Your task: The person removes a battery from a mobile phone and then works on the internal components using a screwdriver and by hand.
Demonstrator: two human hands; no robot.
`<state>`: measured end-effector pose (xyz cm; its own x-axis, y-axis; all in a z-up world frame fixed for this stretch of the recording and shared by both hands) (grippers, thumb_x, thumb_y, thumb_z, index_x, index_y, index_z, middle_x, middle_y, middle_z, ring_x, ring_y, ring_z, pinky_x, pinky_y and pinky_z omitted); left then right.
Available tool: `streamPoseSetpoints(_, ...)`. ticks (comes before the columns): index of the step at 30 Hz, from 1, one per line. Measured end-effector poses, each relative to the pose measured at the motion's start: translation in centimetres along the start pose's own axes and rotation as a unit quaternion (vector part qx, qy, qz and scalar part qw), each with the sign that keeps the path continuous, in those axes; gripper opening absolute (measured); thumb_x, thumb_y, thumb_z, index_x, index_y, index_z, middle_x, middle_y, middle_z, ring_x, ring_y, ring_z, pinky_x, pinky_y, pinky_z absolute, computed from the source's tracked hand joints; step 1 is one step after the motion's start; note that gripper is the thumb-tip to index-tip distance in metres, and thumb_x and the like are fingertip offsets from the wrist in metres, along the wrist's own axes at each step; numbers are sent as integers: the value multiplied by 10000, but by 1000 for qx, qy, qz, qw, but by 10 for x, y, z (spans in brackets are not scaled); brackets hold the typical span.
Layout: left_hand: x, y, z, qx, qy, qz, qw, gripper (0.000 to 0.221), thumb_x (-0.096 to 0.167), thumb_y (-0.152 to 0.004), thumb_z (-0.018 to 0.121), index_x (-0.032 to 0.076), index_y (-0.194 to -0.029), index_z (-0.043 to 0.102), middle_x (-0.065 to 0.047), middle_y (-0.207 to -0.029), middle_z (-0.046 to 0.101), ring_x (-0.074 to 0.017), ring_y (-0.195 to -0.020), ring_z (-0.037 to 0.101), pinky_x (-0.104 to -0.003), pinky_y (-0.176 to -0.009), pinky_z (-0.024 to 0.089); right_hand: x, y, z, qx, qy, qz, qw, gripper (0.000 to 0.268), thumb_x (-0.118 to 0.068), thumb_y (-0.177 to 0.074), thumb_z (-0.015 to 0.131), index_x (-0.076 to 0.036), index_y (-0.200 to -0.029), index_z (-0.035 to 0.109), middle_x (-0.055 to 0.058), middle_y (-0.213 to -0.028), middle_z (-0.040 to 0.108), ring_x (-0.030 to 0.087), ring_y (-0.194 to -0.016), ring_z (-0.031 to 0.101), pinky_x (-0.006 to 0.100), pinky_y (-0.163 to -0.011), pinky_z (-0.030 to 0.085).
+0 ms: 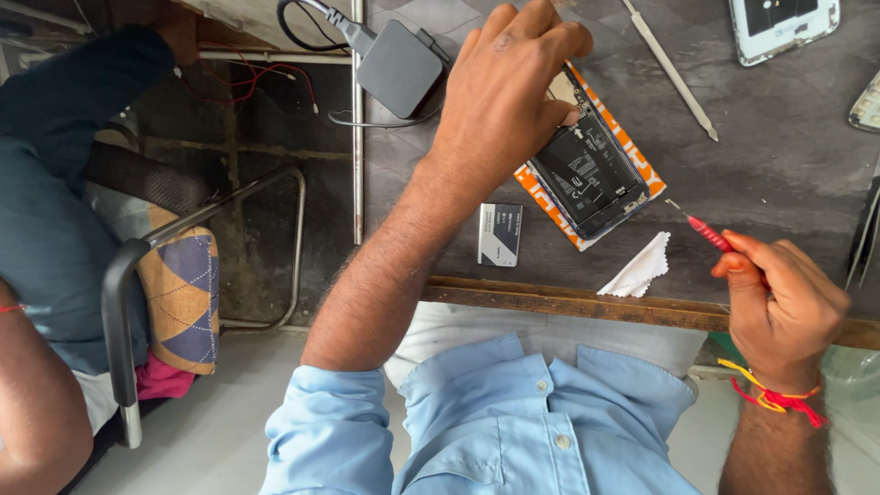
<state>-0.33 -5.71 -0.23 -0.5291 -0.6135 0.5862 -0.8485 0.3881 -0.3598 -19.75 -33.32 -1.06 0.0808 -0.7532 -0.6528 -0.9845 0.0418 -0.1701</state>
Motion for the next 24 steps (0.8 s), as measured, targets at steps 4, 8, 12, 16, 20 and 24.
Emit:
streamPoseSetpoints(4,-3,0,-1,-3,24,9,1000,520,187,-654,949,122,-1103,694,-21,-1106,644,-279,-1110,592,-448,-890,461,-5,-3,0,1,-10,-16,1000,141,-34,-1109,714,82,-1190,711,130,-836,697,166,-717,660,233,-625,472)
streamPoseSetpoints(8,-9,0,-1,3,31,27,999,482,139,-692,921,100,-1107,679,-44,-1123,669,-305,-1125,604,-466,-910,458,-11,-1,1,-1,-9,-35,999,124,-21,-1116,712,93,-1163,704,133,-850,702,171,-729,665,250,-655,487)
streamPoseSetpoints(12,-13,5,-4,24,21,53,998,456,59,-706,853,76,-1122,666,-66,-1090,685,-321,-1075,625,-481,-890,457,-25,5,11,-16,-21,-56,998,141,3,-1044,713,91,-1155,707,125,-853,682,182,-691,637,279,-609,466)
streamPoseSetpoints(16,-15,7,-2,27,45,53,997,398,51,-766,838,65,-1116,651,-72,-1023,688,-324,-1015,654,-474,-841,480,-37,8,27,-32,10,-119,992,172,17,-1016,782,90,-1157,717,130,-785,633,209,-639,553,328,-572,410)
streamPoseSetpoints(20,-4,7,-2,4,81,53,995,338,83,-780,841,53,-1063,657,-103,-949,688,-342,-903,675,-476,-731,498,-43,6,35,-49,22,-153,987,169,41,-995,787,97,-1135,711,119,-772,602,219,-617,535,339,-546,399)
streamPoseSetpoints(24,8,5,-1,-59,79,86,991,283,140,-765,854,61,-948,653,-110,-899,703,-374,-876,689,-482,-680,517,-43,7,38,-54,28,-167,984,157,41,-1020,782,88,-1146,701,121,-803,611,218,-636,551,329,-560,410)
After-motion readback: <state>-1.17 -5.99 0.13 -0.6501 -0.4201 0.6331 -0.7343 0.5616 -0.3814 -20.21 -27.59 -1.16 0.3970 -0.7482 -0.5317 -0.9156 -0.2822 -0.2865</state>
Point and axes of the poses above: each hand's wrist, its own y-axis away from the middle knuckle, its own z-axis out of the palm, x = y × z, the point moved 3 cm from there along -y, towards the middle knuckle
